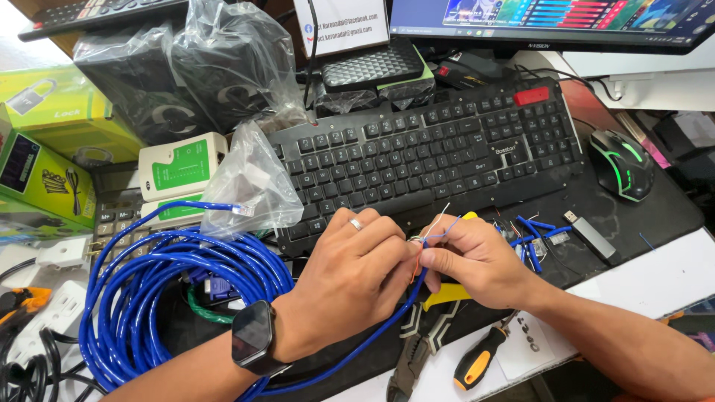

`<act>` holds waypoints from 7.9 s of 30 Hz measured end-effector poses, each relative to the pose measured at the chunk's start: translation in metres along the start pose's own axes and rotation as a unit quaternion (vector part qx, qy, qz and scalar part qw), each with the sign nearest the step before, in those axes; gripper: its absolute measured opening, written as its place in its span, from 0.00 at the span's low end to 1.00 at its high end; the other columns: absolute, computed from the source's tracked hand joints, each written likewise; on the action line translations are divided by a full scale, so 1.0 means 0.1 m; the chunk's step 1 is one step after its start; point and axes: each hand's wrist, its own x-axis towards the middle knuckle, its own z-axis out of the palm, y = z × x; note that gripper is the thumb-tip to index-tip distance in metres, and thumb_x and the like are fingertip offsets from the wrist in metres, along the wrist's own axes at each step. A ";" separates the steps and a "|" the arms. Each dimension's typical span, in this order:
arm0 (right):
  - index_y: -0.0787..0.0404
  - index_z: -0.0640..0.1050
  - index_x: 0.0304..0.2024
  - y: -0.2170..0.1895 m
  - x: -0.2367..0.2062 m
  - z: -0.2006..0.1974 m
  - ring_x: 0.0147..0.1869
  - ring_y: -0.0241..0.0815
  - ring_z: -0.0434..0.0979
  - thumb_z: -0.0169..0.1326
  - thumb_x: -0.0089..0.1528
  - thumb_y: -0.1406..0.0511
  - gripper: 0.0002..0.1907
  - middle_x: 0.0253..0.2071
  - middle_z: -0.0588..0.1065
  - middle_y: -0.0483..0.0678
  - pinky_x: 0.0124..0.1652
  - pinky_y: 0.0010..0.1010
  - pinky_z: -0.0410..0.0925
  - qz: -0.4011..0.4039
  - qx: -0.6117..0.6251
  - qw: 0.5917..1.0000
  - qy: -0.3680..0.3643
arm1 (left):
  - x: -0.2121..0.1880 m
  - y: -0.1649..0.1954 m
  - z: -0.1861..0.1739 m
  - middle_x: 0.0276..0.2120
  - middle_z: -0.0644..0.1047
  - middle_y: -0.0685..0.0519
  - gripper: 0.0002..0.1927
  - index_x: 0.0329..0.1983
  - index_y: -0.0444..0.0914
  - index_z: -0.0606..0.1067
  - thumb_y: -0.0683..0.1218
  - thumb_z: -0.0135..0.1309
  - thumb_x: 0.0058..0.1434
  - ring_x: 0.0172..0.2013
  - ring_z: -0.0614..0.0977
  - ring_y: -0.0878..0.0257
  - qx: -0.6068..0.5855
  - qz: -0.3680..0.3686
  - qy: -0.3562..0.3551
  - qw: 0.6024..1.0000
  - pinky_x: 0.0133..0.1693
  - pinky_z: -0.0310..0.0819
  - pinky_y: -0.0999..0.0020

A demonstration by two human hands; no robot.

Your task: The person works at a desk with a coiled blue Ethernet cable. They fit an RJ45 connector on the cable end, strip the outer jacket with a stripping tool, then untwist and separate the colored inner wires and arrange them in order by hand.

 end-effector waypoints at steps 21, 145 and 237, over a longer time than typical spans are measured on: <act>0.68 0.79 0.40 -0.04 0.00 0.00 0.33 0.35 0.77 0.55 0.68 0.69 0.06 0.37 0.76 0.48 0.32 0.26 0.71 -0.046 -0.078 0.995 -0.028 | 0.00 0.01 0.05 0.36 0.78 0.54 0.05 0.37 0.39 0.77 0.42 0.61 0.60 0.36 0.79 0.59 -0.057 -0.125 0.017 0.990 0.38 0.65 0.63; 0.63 0.78 0.40 -0.29 0.02 0.09 0.37 0.40 0.87 0.55 0.66 0.68 0.04 0.33 0.83 0.47 0.38 0.27 0.75 -0.113 -0.281 0.951 -0.060 | 0.00 -0.01 -0.02 0.32 0.80 0.52 0.04 0.35 0.35 0.79 0.40 0.63 0.62 0.30 0.81 0.67 -0.219 -0.160 0.039 0.962 0.33 0.74 0.74; 0.64 0.78 0.44 -0.18 0.02 0.07 0.32 0.37 0.82 0.53 0.66 0.69 0.06 0.31 0.80 0.46 0.33 0.27 0.72 -0.147 -0.283 0.948 -0.018 | 0.09 -0.01 -0.41 0.53 0.75 0.57 0.10 0.50 0.38 0.80 0.40 0.60 0.66 0.51 0.77 0.61 0.209 0.232 -0.062 0.948 0.51 0.68 0.59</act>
